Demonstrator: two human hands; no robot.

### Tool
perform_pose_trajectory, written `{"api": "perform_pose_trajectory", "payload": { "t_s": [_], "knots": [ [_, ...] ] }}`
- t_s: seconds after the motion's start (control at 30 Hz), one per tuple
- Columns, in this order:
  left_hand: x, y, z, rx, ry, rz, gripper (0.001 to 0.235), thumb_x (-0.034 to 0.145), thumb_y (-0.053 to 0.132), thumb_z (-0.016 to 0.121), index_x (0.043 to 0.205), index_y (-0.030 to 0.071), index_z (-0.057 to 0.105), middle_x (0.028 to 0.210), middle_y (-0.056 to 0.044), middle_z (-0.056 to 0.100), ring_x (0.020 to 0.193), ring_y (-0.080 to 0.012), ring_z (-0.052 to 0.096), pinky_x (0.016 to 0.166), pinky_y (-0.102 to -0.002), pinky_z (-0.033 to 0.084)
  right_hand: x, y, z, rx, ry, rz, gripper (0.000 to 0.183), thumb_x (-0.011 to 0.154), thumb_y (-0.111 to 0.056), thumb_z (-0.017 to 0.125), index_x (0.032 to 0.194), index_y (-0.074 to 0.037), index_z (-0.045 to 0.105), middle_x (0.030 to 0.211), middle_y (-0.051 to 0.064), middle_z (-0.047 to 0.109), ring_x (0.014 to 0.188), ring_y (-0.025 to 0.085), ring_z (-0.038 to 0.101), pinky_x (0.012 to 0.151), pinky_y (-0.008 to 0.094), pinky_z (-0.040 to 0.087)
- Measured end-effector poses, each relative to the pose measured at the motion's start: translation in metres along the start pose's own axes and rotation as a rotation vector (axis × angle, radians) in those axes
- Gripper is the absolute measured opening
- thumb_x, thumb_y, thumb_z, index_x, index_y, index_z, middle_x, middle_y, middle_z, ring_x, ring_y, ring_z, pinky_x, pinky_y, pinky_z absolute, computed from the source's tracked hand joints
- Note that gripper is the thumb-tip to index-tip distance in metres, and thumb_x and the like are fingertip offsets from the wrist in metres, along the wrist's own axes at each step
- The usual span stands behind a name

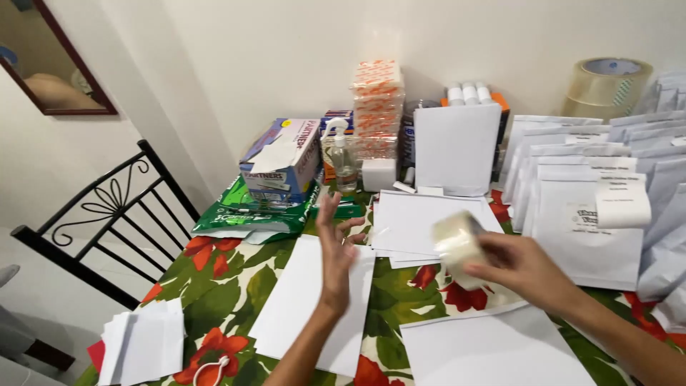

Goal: Sealing white product envelopes or pouches using clear adhesive tape and scissors.

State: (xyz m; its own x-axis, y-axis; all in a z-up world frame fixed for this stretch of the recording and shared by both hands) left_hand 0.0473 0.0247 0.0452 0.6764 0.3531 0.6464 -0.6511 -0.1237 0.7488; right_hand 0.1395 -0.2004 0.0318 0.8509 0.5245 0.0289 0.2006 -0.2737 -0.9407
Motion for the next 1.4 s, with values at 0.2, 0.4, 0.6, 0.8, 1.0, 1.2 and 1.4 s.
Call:
{"api": "perform_pose_trajectory", "payload": {
  "t_s": [0.2, 0.4, 0.6, 0.8, 1.0, 1.2, 1.4],
  "knots": [
    [0.01, -0.034, -0.039, -0.435, -0.018, -0.091, 0.08, 0.084, 0.047, 0.045, 0.147, 0.017, 0.007, 0.146, -0.012, 0.022, 0.107, -0.0243, 0.051, 0.083, -0.035, 0.046, 0.098, -0.013, 0.072, -0.367, -0.166, -0.524, 0.023, 0.068, -0.026, 0.078, 0.077, -0.007, 0.069, 0.061, 0.007, 0.068, 0.059, 0.018, 0.065, 0.061, 0.03, 0.051],
    [0.014, -0.034, -0.049, -0.382, 0.03, -0.081, 0.079, 0.082, 0.048, 0.043, 0.147, 0.016, 0.01, 0.146, -0.012, 0.024, 0.105, -0.023, 0.053, 0.082, -0.034, 0.045, 0.13, -0.001, 0.132, -0.456, -0.332, -0.419, 0.029, 0.074, -0.018, 0.068, 0.094, 0.002, 0.069, 0.086, 0.02, 0.071, 0.082, 0.035, 0.068, 0.076, 0.042, 0.051],
    [0.014, -0.025, -0.051, -0.374, 0.062, -0.06, 0.079, 0.082, 0.05, 0.041, 0.146, 0.016, 0.01, 0.144, -0.01, 0.026, 0.105, -0.0221, 0.053, 0.082, -0.032, 0.045, 0.137, 0.005, 0.144, -0.655, -0.266, -0.361, 0.033, 0.075, -0.021, 0.066, 0.101, 0.0, 0.067, 0.086, 0.017, 0.071, 0.084, 0.031, 0.068, 0.075, 0.039, 0.054],
    [0.011, -0.022, -0.044, -0.321, 0.025, -0.069, 0.078, 0.083, 0.051, 0.038, 0.146, 0.016, 0.009, 0.145, -0.008, 0.025, 0.107, -0.0206, 0.05, 0.084, -0.032, 0.044, 0.146, 0.009, 0.169, -0.839, -0.263, -0.482, 0.031, 0.076, -0.024, 0.068, 0.098, -0.002, 0.068, 0.084, 0.018, 0.068, 0.082, 0.034, 0.067, 0.075, 0.041, 0.054],
    [0.005, -0.013, -0.03, -0.324, -0.028, -0.072, 0.082, 0.081, 0.054, 0.039, 0.146, 0.016, 0.006, 0.146, -0.01, 0.021, 0.108, -0.0225, 0.049, 0.084, -0.034, 0.045, 0.109, -0.023, 0.114, -0.261, -0.226, -0.423, 0.04, 0.087, -0.032, 0.052, 0.104, 0.002, 0.065, 0.092, 0.022, 0.066, 0.089, 0.035, 0.064, 0.084, 0.045, 0.049],
    [-0.01, -0.003, -0.007, -0.334, -0.058, -0.032, 0.078, 0.084, 0.05, 0.049, 0.144, 0.012, 0.015, 0.148, -0.011, 0.023, 0.103, -0.0229, 0.053, 0.083, -0.034, 0.048, 0.06, 0.003, 0.058, 0.214, -0.115, -0.055, 0.037, 0.082, -0.029, 0.052, 0.082, 0.003, 0.07, 0.075, 0.013, 0.065, 0.062, 0.021, 0.058, 0.067, 0.029, 0.046],
    [-0.03, 0.018, 0.039, -0.163, -0.18, -0.052, 0.084, 0.082, 0.069, 0.046, 0.141, 0.017, 0.019, 0.151, -0.006, 0.013, 0.109, -0.0222, 0.051, 0.086, -0.036, 0.048, 0.002, 0.003, 0.055, 0.328, 0.006, 0.167, 0.017, 0.077, -0.016, 0.07, 0.073, -0.002, 0.062, 0.072, 0.011, 0.069, 0.058, 0.015, 0.05, 0.062, 0.027, 0.044]
  ]
}}
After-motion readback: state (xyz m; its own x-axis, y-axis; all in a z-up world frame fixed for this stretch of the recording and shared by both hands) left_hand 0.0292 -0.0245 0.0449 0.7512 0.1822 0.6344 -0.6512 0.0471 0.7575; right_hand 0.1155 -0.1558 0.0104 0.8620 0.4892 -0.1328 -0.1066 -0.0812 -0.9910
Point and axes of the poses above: each hand's wrist, its own x-axis towards the middle knuckle, its own z-axis out of the palm, y = z × x, the point moved 7 cm from there along x, towards the middle knuckle
